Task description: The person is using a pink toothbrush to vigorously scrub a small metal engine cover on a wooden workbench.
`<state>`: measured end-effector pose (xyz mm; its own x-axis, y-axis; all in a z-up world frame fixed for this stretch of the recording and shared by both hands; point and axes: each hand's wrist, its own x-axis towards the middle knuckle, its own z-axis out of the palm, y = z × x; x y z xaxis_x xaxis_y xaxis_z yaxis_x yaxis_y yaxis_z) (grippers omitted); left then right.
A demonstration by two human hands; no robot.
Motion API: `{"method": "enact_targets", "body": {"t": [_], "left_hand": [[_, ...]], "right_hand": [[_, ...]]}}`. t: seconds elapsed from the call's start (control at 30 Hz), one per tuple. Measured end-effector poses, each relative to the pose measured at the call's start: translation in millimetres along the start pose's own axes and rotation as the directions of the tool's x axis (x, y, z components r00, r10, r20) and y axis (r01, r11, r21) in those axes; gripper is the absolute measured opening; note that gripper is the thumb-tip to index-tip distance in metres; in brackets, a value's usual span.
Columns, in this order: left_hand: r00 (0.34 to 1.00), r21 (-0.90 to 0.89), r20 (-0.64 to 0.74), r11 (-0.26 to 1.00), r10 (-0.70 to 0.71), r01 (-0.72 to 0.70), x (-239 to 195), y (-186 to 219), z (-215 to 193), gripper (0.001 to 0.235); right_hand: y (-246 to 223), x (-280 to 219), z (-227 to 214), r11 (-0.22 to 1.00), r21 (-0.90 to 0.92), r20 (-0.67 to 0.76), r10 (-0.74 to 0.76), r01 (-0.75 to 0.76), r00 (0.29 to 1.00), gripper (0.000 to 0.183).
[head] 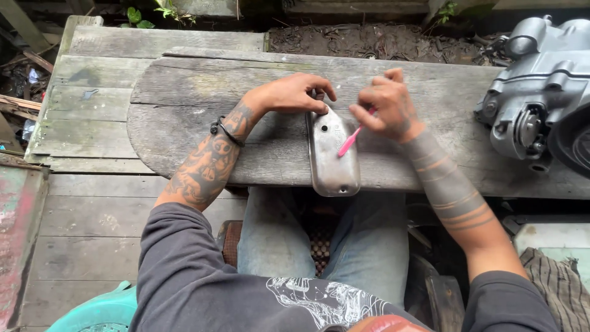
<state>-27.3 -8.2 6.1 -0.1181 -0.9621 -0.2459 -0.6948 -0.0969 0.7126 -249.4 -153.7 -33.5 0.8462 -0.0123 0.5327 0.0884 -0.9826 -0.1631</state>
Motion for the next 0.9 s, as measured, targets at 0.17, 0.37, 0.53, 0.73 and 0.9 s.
{"method": "enact_targets", "body": {"t": [0.17,0.37,0.53,0.73,0.9], "left_hand": [[1.000,0.017,-0.017,1.000,-0.026,0.026,-1,7,-2,0.040],[0.990,-0.050,-0.133,0.997,0.050,-0.057,3,-11,-2,0.037],[0.979,-0.082,-0.169,0.988,0.116,-0.132,2,-19,-5,0.031],[0.932,0.123,-0.289,0.974,0.220,-0.192,13,-48,-4,0.036],[0.937,0.112,-0.288,0.979,0.196,-0.170,4,-50,-10,0.039]], "right_hand": [[2,5,10,0.999,0.019,-0.009,-0.045,0.046,0.999,0.039],[-1,0,14,0.998,0.027,0.004,0.054,-0.054,0.999,0.046],[-16,8,24,0.991,0.114,0.054,0.065,-0.071,0.996,0.038],[-34,15,37,0.999,-0.015,0.065,0.036,-0.035,0.997,0.038],[-31,33,51,0.998,0.041,0.069,-0.059,0.056,0.996,0.040]]}}
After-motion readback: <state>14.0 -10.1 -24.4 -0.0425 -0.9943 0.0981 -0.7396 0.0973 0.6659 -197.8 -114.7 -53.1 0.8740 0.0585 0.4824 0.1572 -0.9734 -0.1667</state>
